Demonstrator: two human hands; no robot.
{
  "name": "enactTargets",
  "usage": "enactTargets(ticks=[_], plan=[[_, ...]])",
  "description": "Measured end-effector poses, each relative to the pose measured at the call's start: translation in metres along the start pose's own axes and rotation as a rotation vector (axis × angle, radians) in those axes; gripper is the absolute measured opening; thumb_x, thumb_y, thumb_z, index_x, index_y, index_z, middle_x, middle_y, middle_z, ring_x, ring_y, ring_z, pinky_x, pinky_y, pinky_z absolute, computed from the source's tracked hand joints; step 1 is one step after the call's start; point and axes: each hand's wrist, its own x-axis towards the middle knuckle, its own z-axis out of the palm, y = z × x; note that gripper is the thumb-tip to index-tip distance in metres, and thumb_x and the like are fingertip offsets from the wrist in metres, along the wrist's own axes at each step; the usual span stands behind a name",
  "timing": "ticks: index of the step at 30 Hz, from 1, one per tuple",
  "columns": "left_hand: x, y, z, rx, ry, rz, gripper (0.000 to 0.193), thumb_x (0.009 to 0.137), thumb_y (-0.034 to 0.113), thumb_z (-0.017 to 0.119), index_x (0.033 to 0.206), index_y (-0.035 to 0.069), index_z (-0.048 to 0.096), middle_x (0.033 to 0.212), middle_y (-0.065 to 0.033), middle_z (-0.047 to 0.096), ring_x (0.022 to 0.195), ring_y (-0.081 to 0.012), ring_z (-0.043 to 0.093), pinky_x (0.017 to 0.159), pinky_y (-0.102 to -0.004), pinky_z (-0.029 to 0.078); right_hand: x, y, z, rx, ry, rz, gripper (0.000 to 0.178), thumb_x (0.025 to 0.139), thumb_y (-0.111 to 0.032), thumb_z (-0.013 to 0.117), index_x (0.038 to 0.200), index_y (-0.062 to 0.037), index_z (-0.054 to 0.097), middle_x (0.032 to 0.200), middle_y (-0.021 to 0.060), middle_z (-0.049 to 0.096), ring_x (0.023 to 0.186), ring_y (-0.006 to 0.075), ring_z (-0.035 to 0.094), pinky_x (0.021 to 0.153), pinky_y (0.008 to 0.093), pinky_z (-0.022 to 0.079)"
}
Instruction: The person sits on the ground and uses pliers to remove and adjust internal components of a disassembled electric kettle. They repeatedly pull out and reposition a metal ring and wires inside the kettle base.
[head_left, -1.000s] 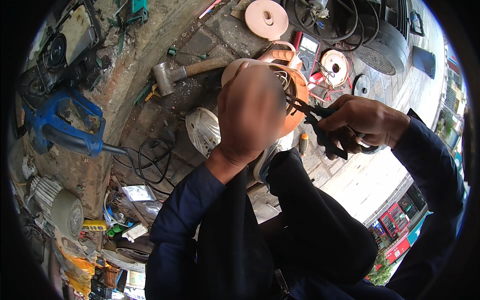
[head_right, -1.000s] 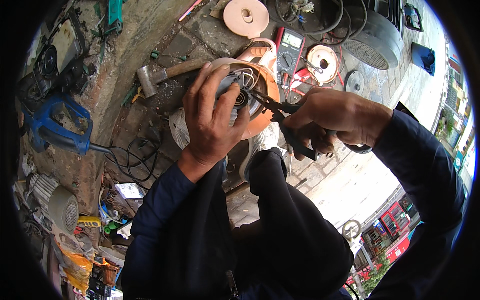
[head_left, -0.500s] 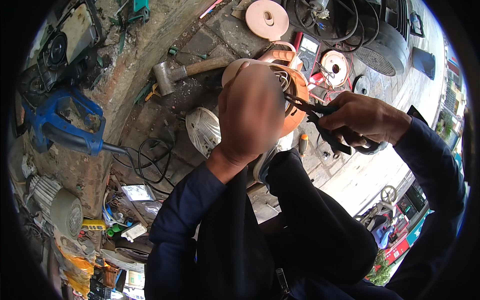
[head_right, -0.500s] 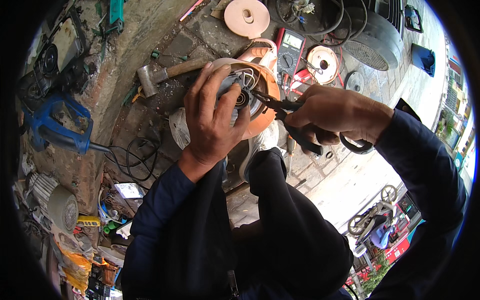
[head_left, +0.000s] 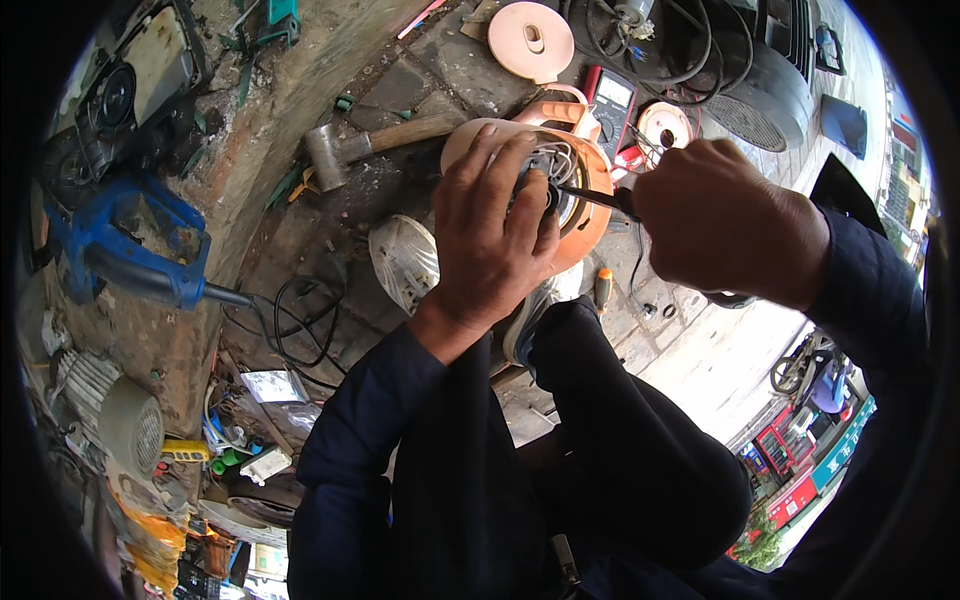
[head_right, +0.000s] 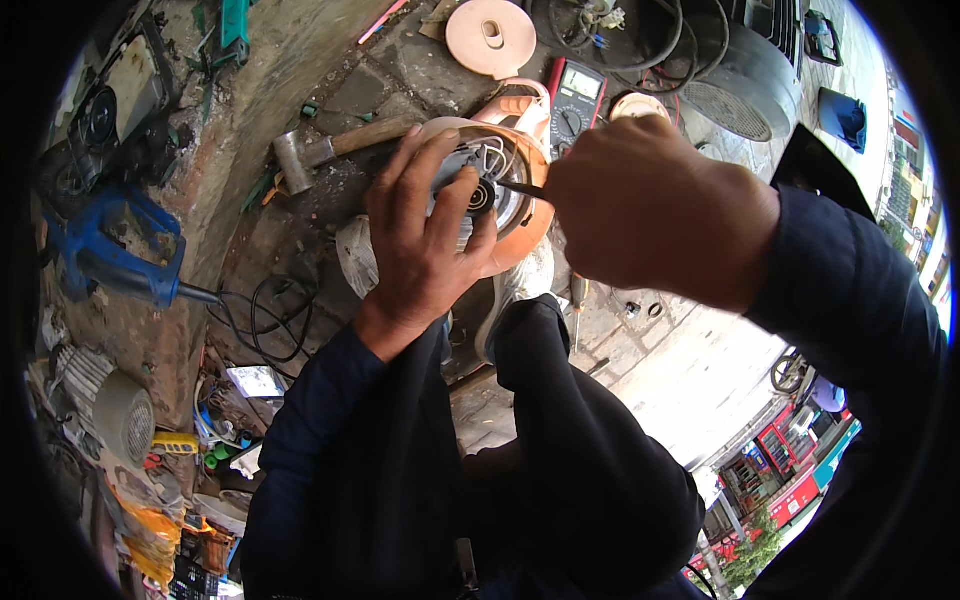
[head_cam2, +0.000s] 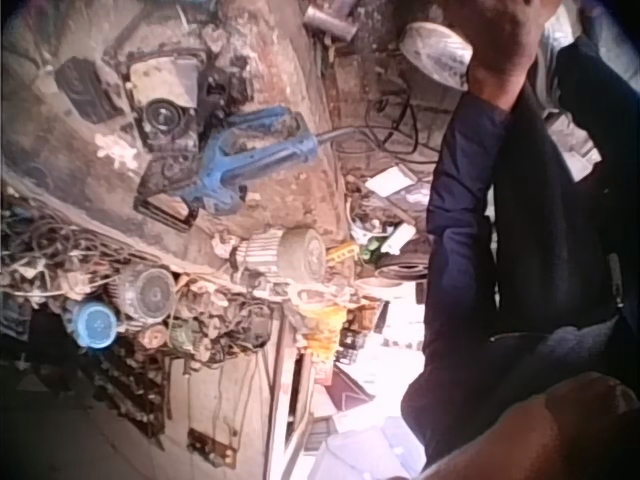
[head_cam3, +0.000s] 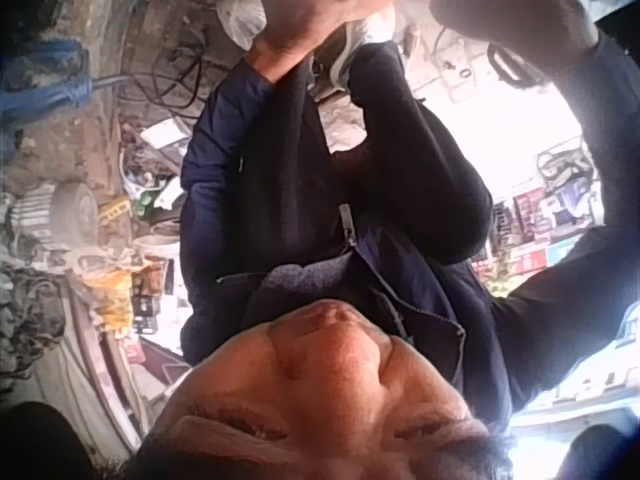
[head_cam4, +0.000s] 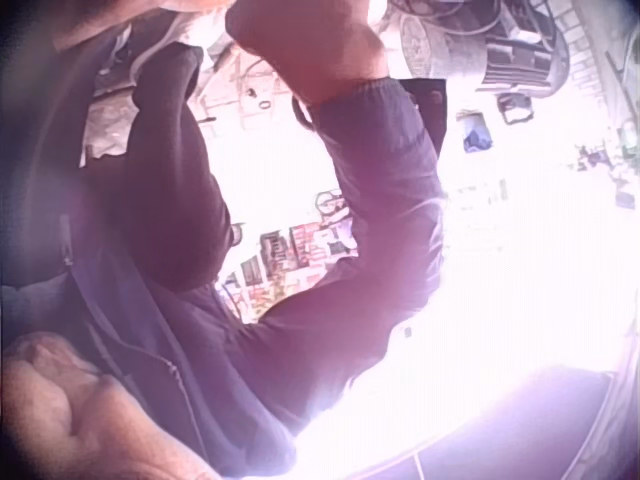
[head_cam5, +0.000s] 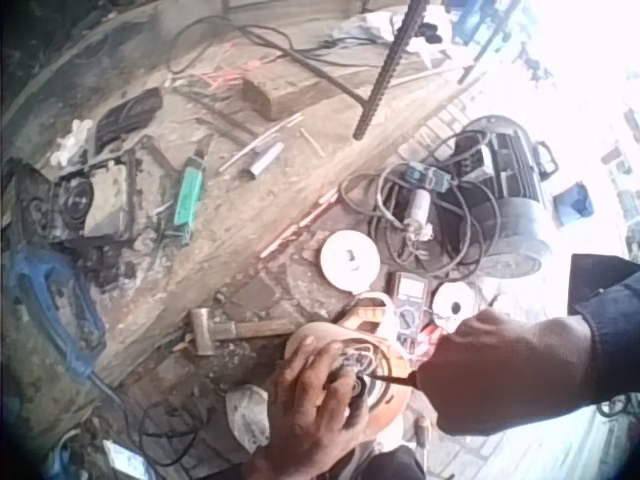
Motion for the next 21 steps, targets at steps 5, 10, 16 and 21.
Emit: enactTargets(ticks=[5,10,16,21], plan=[[0.0,0.001,0.001,-0.014,0.006,0.004,0.049,0.075,0.008,0.088,0.121,0.004,0.073,0.149,-0.0187,0.063,0.144,-0.0456,0.057,0.117,-0.0562,0.048,0.013,0.018,0.002,0.586,-0.543,0.537,0.029,0.105,-0.015,0.068,0.093,0.0105,0.073,0.076,0.0184,0.076,0.059,0.0242,0.077,0.061,0.0372,0.063],[0.0,0.002,0.0,-0.005,0.0,-0.003,0.047,0.075,0.008,0.087,0.121,0.003,0.074,0.149,-0.0186,0.064,0.145,-0.0455,0.057,0.117,-0.0562,0.047,0.003,0.033,0.031,1.187,-0.494,0.607,0.031,0.109,-0.016,0.067,0.094,0.0113,0.071,0.074,0.0156,0.076,0.049,0.0219,0.073,0.043,0.0332,0.059],[0.001,0.002,-0.001,-0.012,-0.01,-0.009,0.046,0.076,0.008,0.087,0.12,0.003,0.075,0.149,-0.0182,0.064,0.145,-0.0453,0.057,0.118,-0.0559,0.047,-0.003,0.034,0.047,1.493,-0.484,0.561,0.033,0.113,-0.015,0.061,0.093,0.0079,0.072,0.076,0.017,0.077,0.046,0.0189,0.066,0.041,0.0307,0.048],[0.002,0.003,-0.002,0.015,-0.014,-0.003,0.045,0.076,0.008,0.087,0.12,0.003,0.075,0.149,-0.0184,0.064,0.145,-0.0452,0.057,0.118,-0.0557,0.048,-0.004,0.029,0.045,1.638,-0.441,0.569,0.031,0.112,-0.012,0.062,0.093,0.0106,0.071,0.066,0.0165,0.07,0.043,0.0211,0.064,0.039,0.0321,0.048]])
